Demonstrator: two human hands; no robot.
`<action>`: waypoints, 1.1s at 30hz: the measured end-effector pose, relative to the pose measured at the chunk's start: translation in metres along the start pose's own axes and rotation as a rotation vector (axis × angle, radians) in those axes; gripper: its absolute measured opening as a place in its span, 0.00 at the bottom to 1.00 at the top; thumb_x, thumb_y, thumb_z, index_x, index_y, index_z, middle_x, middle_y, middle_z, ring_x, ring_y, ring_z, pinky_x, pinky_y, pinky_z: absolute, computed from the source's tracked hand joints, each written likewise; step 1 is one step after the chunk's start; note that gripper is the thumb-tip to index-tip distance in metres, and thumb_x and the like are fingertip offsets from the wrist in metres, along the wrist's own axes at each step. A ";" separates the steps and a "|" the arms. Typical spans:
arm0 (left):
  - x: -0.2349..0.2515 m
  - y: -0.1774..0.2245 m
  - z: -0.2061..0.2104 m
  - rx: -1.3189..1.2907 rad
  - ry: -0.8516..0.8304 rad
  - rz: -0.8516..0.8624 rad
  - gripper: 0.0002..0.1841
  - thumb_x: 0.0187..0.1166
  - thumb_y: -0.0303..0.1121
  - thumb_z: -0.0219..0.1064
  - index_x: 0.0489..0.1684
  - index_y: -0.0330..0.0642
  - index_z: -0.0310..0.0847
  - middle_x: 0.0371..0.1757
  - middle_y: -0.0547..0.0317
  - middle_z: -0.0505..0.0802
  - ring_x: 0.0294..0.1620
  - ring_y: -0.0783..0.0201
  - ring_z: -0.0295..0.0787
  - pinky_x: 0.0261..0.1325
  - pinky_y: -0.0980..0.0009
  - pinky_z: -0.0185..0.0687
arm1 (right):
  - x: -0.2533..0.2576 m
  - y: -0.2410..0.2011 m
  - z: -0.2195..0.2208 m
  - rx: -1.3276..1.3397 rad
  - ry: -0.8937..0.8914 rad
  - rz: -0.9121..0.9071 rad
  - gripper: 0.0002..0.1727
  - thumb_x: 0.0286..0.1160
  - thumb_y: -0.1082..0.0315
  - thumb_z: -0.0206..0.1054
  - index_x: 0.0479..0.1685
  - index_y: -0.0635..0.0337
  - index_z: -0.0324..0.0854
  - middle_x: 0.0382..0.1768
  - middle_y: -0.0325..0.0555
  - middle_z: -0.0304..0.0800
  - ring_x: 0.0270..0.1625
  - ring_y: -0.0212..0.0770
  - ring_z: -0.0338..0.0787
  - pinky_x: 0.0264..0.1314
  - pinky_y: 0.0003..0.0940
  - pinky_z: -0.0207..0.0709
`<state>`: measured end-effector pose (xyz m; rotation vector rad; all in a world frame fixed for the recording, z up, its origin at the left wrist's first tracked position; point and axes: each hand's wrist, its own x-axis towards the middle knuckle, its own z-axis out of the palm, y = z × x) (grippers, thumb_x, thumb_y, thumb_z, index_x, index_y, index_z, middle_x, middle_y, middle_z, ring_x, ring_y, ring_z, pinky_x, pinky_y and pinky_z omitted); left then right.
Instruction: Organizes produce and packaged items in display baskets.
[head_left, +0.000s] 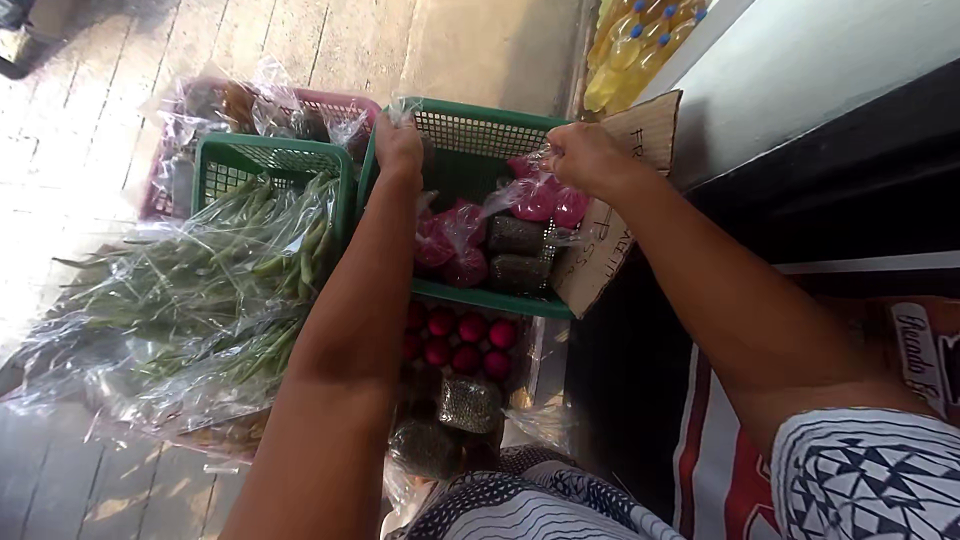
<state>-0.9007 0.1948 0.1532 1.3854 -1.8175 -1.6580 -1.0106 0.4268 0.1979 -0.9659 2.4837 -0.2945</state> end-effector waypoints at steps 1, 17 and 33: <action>-0.004 0.008 0.000 -0.043 0.051 0.020 0.32 0.88 0.36 0.58 0.90 0.42 0.50 0.81 0.38 0.74 0.78 0.47 0.76 0.70 0.45 0.80 | 0.001 0.000 0.000 -0.001 -0.003 0.003 0.13 0.83 0.68 0.66 0.51 0.72 0.83 0.54 0.70 0.88 0.64 0.69 0.86 0.67 0.69 0.75; -0.176 -0.073 0.086 0.899 -0.667 0.762 0.11 0.80 0.32 0.65 0.53 0.45 0.91 0.60 0.47 0.88 0.64 0.43 0.84 0.57 0.43 0.82 | 0.005 -0.007 -0.002 -0.053 -0.043 0.059 0.15 0.84 0.64 0.67 0.53 0.71 0.84 0.56 0.71 0.87 0.65 0.70 0.85 0.68 0.70 0.74; -0.167 0.054 -0.012 -0.063 -0.357 0.494 0.16 0.96 0.34 0.44 0.69 0.32 0.69 0.41 0.47 0.90 0.34 0.60 0.92 0.40 0.63 0.91 | -0.022 -0.033 -0.033 -0.063 0.055 -0.030 0.32 0.77 0.60 0.73 0.80 0.59 0.74 0.74 0.76 0.74 0.75 0.79 0.74 0.71 0.80 0.67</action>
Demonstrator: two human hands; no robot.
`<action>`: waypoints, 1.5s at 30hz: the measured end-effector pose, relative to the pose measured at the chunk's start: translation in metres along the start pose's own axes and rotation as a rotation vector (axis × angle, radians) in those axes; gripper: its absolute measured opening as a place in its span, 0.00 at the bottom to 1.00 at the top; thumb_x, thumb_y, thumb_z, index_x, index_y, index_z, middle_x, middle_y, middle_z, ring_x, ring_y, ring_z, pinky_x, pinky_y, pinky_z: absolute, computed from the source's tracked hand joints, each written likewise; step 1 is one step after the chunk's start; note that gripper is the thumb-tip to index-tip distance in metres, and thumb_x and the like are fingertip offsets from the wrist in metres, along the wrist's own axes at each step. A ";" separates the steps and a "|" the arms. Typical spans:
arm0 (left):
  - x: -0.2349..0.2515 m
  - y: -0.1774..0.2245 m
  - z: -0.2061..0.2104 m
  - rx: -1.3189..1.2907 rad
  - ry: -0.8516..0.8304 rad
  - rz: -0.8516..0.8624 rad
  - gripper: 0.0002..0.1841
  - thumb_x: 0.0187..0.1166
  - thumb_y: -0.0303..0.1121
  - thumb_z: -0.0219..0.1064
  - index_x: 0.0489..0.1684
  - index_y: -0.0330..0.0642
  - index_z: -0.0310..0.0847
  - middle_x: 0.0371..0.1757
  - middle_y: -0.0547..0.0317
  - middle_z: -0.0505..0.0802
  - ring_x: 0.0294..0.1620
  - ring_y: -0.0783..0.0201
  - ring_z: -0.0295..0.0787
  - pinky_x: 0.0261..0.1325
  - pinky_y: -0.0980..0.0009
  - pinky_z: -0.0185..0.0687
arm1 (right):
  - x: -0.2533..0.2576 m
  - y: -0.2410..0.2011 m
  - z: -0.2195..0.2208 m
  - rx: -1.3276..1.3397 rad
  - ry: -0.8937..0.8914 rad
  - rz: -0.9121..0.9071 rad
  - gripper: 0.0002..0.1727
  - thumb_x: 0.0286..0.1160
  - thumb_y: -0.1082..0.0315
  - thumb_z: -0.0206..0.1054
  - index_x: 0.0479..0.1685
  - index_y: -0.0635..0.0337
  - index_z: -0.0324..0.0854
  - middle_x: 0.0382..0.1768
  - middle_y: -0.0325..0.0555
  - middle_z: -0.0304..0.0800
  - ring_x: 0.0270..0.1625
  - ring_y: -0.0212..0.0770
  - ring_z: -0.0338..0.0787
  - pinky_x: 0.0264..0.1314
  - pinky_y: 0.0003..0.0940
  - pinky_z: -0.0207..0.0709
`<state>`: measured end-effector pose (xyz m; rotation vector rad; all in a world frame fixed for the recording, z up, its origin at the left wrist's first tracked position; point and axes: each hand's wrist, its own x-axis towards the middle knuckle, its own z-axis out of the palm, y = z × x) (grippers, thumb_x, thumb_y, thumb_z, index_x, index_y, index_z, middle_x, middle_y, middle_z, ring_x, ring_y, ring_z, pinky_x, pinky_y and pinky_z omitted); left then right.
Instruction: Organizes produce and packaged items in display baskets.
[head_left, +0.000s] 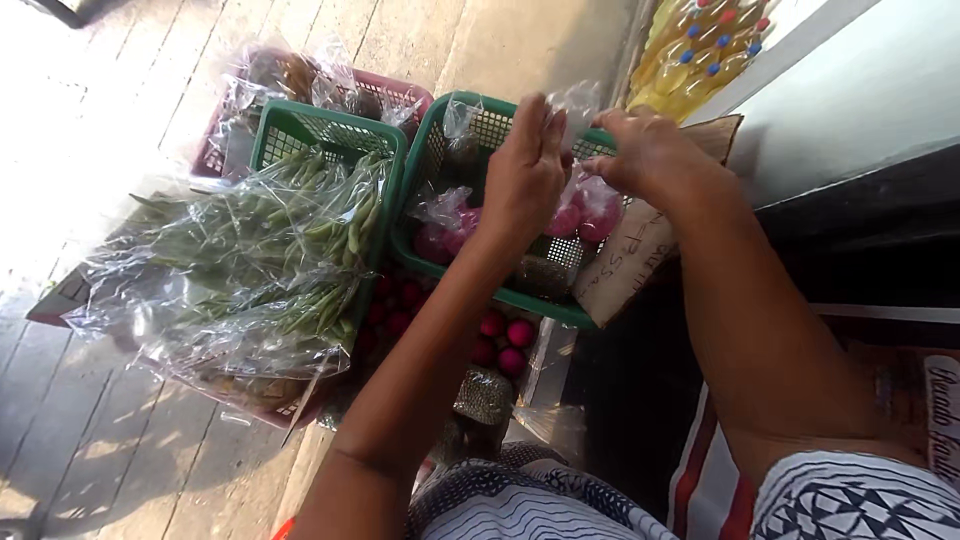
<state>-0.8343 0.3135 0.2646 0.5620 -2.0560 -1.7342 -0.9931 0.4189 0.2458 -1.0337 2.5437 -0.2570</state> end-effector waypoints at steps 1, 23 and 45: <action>0.011 0.004 -0.005 0.051 -0.004 0.034 0.17 0.96 0.34 0.44 0.69 0.31 0.69 0.41 0.48 0.90 0.33 0.61 0.91 0.39 0.63 0.89 | -0.002 -0.007 -0.003 0.023 0.064 -0.044 0.32 0.73 0.67 0.74 0.79 0.59 0.75 0.74 0.74 0.75 0.75 0.77 0.76 0.70 0.79 0.69; 0.111 -0.088 -0.015 0.131 0.171 -0.431 0.23 0.89 0.34 0.55 0.77 0.33 0.61 0.58 0.41 0.85 0.51 0.54 0.87 0.55 0.58 0.84 | -0.034 -0.038 0.113 -0.248 -0.707 -0.096 0.42 0.65 0.68 0.79 0.81 0.70 0.64 0.62 0.69 0.84 0.66 0.67 0.86 0.65 0.68 0.78; -0.138 0.003 -0.060 0.139 -0.011 0.515 0.13 0.76 0.22 0.62 0.55 0.28 0.85 0.54 0.45 0.92 0.58 0.57 0.89 0.63 0.59 0.86 | 0.101 -0.064 0.071 0.043 -0.154 0.233 0.40 0.85 0.42 0.61 0.71 0.79 0.75 0.74 0.78 0.75 0.80 0.71 0.75 0.80 0.70 0.64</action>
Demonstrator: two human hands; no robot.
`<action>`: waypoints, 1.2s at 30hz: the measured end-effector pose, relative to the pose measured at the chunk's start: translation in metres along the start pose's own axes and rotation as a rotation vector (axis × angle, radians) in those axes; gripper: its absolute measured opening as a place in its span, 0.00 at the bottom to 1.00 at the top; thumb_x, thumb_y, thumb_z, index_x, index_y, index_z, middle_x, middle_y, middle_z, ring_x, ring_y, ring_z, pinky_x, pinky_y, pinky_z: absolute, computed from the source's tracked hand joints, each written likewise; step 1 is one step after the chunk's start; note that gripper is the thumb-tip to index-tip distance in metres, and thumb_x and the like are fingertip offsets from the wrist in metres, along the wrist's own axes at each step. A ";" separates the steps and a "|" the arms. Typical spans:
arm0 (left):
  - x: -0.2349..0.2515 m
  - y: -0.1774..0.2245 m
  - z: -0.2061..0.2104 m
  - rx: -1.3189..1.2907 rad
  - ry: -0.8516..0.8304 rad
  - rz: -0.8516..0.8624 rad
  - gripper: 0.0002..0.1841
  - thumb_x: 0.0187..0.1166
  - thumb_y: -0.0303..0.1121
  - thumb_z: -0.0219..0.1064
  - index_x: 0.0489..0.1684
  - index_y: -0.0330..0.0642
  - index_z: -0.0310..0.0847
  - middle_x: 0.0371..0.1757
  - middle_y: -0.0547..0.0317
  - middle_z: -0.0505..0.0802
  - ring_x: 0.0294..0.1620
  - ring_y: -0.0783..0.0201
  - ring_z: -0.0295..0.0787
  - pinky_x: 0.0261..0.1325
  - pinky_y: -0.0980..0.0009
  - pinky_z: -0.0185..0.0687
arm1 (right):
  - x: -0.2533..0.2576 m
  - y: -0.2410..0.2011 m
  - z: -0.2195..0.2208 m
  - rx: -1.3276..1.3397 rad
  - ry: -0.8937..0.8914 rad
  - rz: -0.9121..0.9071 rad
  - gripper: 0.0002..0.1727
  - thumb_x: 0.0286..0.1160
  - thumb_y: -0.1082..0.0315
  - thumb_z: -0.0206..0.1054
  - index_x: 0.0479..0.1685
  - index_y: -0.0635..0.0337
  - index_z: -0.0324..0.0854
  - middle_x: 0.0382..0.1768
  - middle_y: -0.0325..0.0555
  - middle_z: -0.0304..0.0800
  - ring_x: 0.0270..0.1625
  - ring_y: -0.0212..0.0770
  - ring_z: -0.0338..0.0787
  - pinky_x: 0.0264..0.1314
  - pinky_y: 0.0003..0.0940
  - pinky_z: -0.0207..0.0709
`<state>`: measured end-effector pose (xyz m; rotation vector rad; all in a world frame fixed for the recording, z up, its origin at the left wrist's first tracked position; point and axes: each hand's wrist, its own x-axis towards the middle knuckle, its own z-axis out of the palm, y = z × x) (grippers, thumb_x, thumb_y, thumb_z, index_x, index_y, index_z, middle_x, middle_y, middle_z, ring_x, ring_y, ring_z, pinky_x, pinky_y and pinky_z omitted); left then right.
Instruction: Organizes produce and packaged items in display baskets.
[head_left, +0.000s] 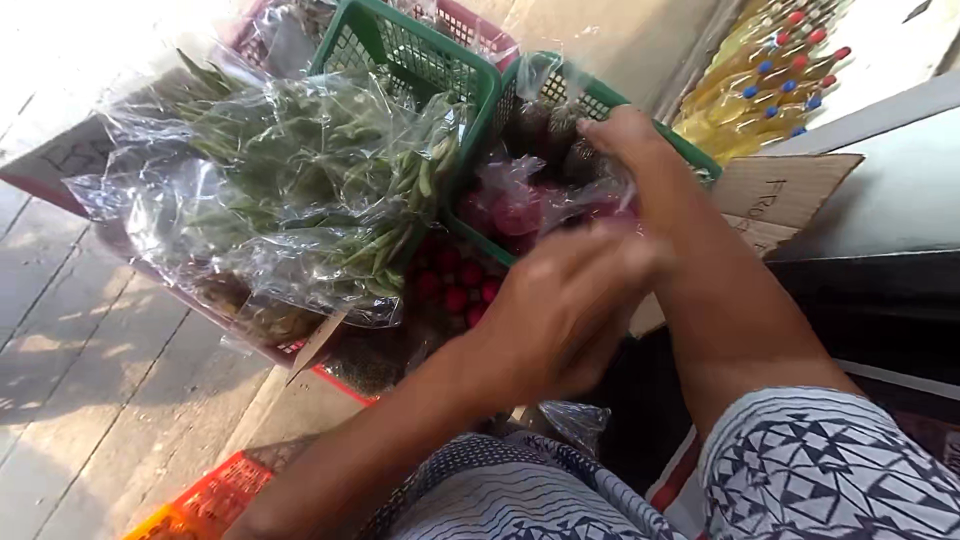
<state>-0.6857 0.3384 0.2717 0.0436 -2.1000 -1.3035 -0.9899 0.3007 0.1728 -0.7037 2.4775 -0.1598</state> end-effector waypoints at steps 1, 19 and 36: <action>-0.041 0.002 -0.004 0.023 -0.085 0.006 0.12 0.81 0.25 0.61 0.54 0.33 0.87 0.53 0.48 0.94 0.58 0.56 0.90 0.64 0.57 0.85 | -0.004 0.004 0.002 0.065 0.010 -0.013 0.43 0.81 0.40 0.65 0.76 0.75 0.71 0.73 0.78 0.76 0.79 0.73 0.75 0.78 0.73 0.65; -0.241 0.021 -0.053 0.460 -0.033 -0.387 0.13 0.86 0.31 0.56 0.55 0.44 0.87 0.50 0.53 0.95 0.53 0.61 0.93 0.61 0.65 0.86 | -0.032 -0.004 0.004 -0.071 0.087 -0.132 0.44 0.75 0.44 0.74 0.84 0.64 0.67 0.72 0.78 0.77 0.77 0.77 0.75 0.75 0.80 0.63; -0.027 -0.054 -0.008 0.337 -0.187 -0.698 0.45 0.69 0.33 0.79 0.90 0.58 0.59 0.90 0.20 0.45 0.66 0.28 0.83 0.54 0.46 0.90 | -0.141 0.007 0.037 0.099 0.044 -0.218 0.42 0.64 0.51 0.84 0.82 0.50 0.74 0.82 0.74 0.63 0.79 0.72 0.72 0.73 0.71 0.70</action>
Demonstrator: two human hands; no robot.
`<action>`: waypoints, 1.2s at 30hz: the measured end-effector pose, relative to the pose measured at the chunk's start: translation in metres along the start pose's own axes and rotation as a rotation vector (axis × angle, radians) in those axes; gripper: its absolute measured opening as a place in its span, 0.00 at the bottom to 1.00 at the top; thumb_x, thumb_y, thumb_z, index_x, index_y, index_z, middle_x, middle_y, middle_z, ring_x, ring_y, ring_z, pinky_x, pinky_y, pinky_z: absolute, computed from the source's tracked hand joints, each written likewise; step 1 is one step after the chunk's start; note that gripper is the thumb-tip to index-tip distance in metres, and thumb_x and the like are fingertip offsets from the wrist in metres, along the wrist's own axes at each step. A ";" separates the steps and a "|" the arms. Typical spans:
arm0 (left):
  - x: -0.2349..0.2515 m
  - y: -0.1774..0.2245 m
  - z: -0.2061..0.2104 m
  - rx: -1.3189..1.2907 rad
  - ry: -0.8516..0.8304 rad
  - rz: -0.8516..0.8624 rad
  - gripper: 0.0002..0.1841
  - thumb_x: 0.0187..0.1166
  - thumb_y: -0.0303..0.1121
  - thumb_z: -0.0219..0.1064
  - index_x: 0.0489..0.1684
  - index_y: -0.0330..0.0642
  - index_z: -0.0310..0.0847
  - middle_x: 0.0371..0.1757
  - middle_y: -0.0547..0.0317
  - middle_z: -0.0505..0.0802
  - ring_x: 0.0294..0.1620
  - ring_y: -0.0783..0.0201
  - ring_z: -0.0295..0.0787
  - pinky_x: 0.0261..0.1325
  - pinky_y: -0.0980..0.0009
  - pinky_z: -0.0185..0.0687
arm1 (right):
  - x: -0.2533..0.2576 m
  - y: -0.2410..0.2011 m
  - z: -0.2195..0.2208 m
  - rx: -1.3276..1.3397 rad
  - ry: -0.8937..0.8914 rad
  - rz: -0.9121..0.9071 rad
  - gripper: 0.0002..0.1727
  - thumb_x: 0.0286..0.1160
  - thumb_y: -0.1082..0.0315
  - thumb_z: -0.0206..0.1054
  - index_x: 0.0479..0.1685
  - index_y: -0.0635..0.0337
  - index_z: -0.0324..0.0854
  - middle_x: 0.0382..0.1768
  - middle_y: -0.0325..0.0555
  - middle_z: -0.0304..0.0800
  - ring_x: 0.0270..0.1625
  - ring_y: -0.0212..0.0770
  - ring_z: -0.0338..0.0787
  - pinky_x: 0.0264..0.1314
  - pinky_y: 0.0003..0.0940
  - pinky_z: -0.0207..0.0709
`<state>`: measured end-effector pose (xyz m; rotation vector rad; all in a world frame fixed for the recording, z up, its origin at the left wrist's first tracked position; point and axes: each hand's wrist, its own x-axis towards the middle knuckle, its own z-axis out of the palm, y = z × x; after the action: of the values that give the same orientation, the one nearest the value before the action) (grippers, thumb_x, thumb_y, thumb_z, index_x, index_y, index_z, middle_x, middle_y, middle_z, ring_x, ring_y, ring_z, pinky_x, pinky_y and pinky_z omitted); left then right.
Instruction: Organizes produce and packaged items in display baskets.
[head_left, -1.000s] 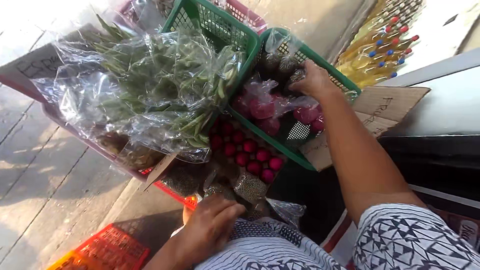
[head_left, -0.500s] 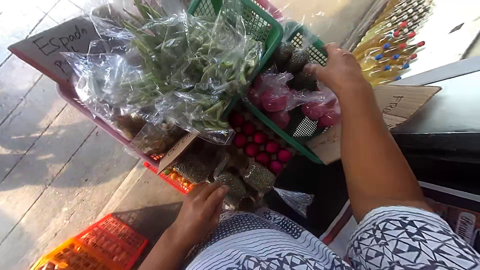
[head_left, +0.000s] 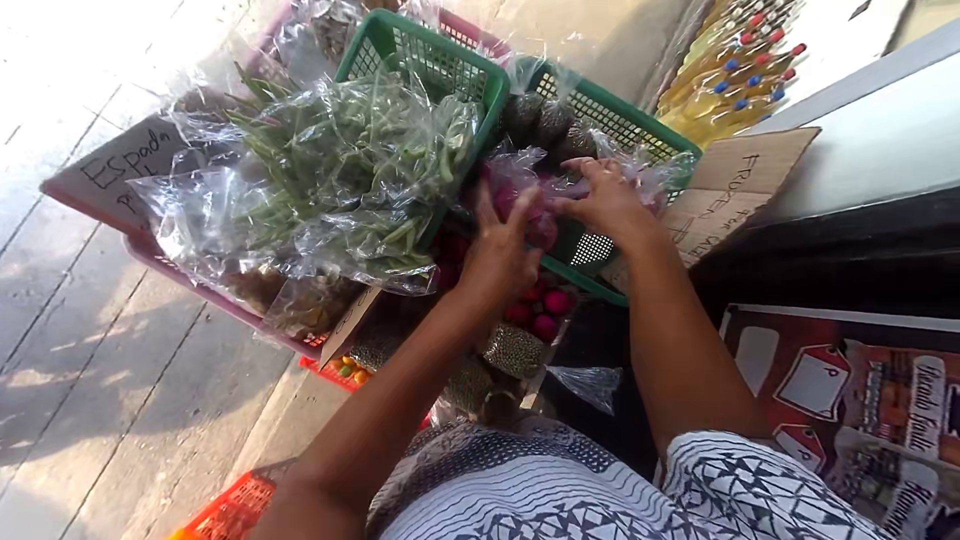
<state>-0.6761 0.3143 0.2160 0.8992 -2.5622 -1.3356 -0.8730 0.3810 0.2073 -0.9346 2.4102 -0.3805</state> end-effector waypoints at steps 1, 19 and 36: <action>0.022 0.003 0.004 -0.015 -0.002 -0.033 0.47 0.69 0.33 0.79 0.92 0.61 0.56 0.90 0.18 0.43 0.70 0.25 0.79 0.57 0.45 0.89 | 0.001 0.002 -0.002 -0.010 -0.012 0.000 0.40 0.65 0.48 0.82 0.79 0.49 0.76 0.83 0.74 0.62 0.80 0.72 0.71 0.73 0.71 0.70; 0.099 -0.004 0.025 -0.030 0.195 0.232 0.08 0.76 0.24 0.68 0.46 0.30 0.89 0.46 0.42 0.94 0.49 0.52 0.92 0.58 0.57 0.85 | -0.020 0.053 -0.017 -0.016 0.064 -0.171 0.07 0.74 0.75 0.71 0.41 0.73 0.87 0.45 0.67 0.91 0.54 0.66 0.90 0.63 0.67 0.77; 0.072 0.036 0.081 -0.016 -0.284 0.150 0.30 0.74 0.23 0.70 0.80 0.50 0.76 0.73 0.32 0.79 0.63 0.40 0.87 0.63 0.49 0.85 | -0.050 0.076 -0.032 -0.250 -0.059 -0.066 0.25 0.68 0.75 0.77 0.66 0.70 0.82 0.70 0.75 0.78 0.70 0.78 0.80 0.67 0.78 0.72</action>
<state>-0.7799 0.3479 0.1837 0.5328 -2.7535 -1.5329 -0.9011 0.4726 0.2189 -1.1191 2.4147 -0.0736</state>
